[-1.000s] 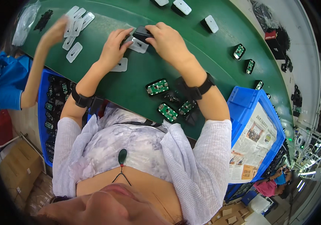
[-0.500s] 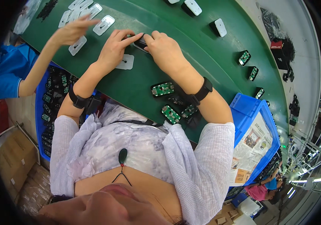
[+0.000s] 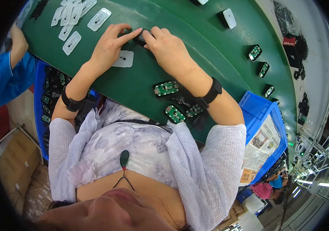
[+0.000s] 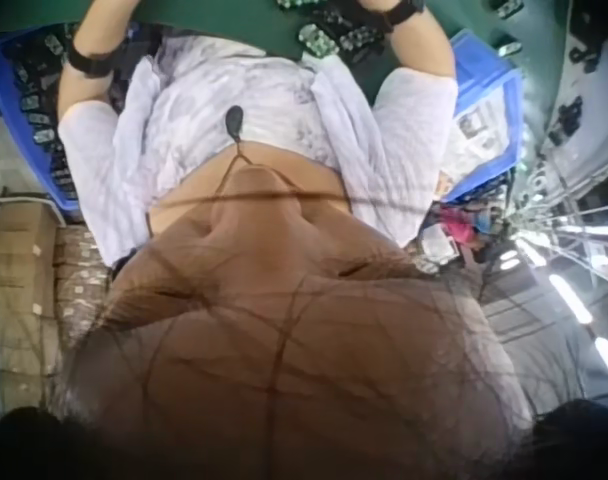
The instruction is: Assembling electronic components into plastic housings on a production line.
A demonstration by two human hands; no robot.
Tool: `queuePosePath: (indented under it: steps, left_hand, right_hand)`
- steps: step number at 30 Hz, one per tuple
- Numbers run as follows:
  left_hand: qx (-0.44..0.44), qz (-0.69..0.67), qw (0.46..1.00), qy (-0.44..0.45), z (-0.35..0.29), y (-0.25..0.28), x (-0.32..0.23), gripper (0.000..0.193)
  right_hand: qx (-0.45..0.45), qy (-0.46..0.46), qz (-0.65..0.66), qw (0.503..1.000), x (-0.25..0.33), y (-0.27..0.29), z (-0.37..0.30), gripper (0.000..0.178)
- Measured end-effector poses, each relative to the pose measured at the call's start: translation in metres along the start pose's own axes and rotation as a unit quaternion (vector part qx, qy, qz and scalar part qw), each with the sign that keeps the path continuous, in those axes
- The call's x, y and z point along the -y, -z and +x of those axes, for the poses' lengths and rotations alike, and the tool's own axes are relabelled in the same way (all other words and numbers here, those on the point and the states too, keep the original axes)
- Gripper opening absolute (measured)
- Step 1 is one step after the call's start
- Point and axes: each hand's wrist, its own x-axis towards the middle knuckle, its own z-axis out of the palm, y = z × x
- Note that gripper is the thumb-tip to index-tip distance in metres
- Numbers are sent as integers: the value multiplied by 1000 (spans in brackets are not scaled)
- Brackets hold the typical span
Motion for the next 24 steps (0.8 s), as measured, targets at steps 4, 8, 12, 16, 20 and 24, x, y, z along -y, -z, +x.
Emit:
queuePosePath:
  steps: [4,8,12,16,20,24]
  left_hand:
    - [-14,32,999,-34,1,0,4,64]
    - [-14,78,995,-60,-2,0,5,62]
    - [3,120,990,-80,-2,5,2,59]
    - [18,108,990,-94,9,5,-12,55]
    - [-27,63,995,-67,28,-17,-9,49]
    - [-26,-204,972,117,51,-29,-28,39]
  right_hand:
    - [9,3,-25,1000,3,-4,1,35]
    - [-19,49,-88,995,4,-7,1,32]
    - [0,56,-58,997,-3,-4,0,35]
    - [14,-21,140,990,-19,10,7,27]
    - [40,-251,434,864,-55,3,16,36]
    - [-30,-228,551,803,-47,19,0,54]
